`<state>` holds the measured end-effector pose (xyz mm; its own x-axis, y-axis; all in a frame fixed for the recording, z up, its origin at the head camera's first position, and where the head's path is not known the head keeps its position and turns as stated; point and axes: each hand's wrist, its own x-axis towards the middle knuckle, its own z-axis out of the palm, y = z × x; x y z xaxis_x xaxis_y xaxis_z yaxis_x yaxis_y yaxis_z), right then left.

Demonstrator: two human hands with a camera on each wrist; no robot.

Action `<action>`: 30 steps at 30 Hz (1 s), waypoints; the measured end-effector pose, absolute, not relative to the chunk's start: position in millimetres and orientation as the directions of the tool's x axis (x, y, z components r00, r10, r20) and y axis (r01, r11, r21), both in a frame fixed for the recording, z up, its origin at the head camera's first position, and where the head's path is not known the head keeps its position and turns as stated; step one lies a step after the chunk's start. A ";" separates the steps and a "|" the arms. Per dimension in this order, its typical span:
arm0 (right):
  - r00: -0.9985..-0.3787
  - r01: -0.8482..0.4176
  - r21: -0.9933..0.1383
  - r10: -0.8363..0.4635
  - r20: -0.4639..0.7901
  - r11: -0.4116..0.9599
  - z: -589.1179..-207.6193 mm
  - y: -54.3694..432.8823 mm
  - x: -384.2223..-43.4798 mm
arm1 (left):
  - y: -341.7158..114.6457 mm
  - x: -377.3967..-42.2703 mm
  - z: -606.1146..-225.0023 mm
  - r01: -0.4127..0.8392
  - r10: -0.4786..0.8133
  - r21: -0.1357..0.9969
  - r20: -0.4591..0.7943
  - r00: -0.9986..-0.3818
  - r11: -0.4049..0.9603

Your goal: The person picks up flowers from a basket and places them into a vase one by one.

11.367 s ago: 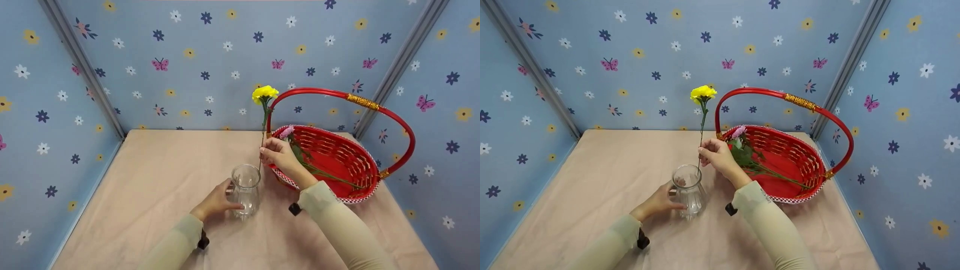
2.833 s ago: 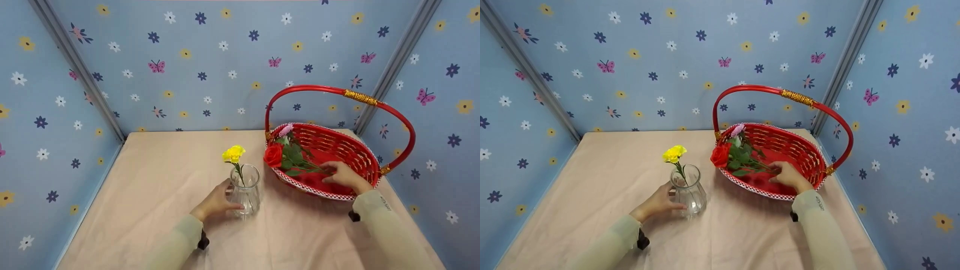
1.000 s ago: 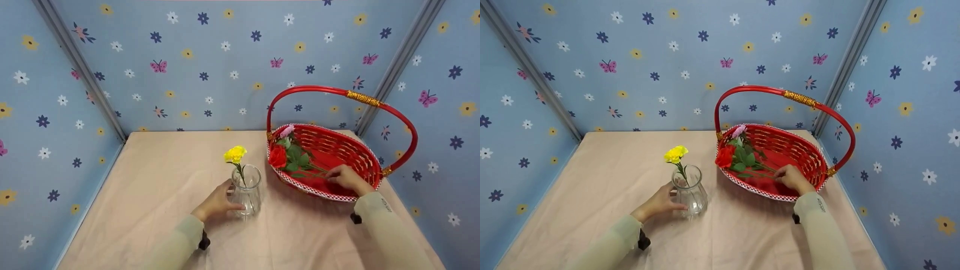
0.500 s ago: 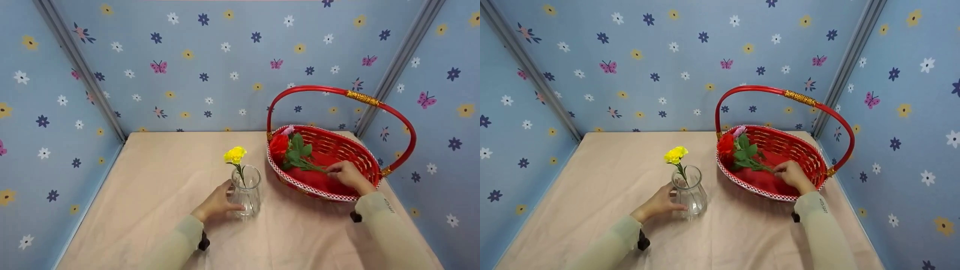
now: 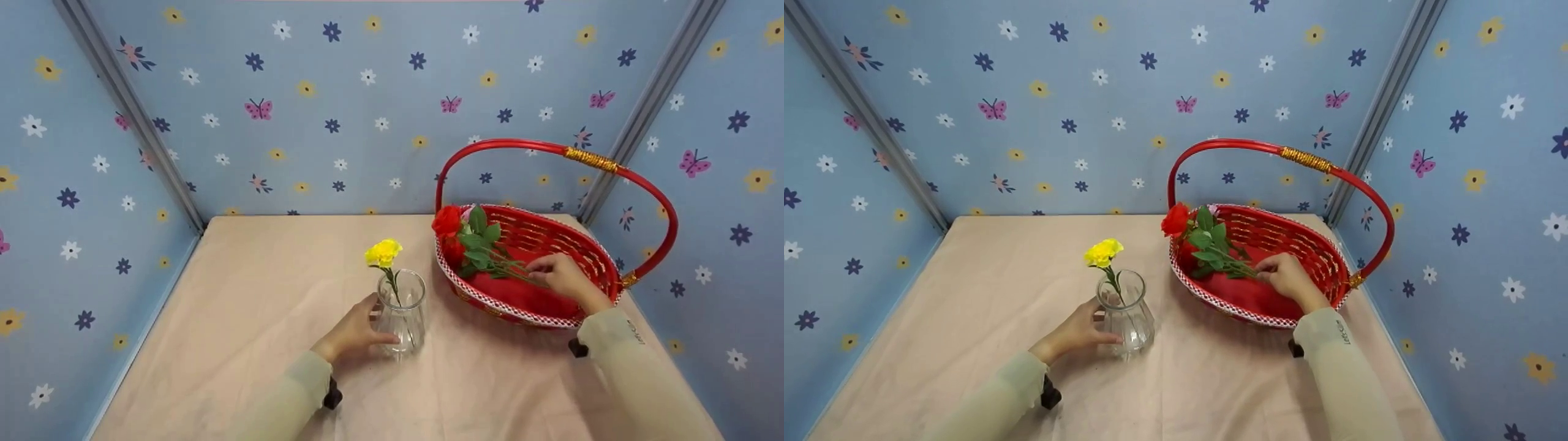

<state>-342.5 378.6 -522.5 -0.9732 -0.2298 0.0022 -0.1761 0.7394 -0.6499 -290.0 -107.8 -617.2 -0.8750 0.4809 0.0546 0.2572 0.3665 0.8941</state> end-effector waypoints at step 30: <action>-0.961 -0.215 -0.778 -0.269 0.061 0.591 -476.6 323.6 -333.2 | -107.8 -290.2 -616.8 0.260 0.491 0.902 0.063 -0.869 0.344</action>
<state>-333.2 323.6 -476.6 -0.9612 -0.2690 0.0608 -0.2145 0.5907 -0.7778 -290.2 -107.8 -616.8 -0.8688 0.4912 0.0626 0.2596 0.3441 0.9023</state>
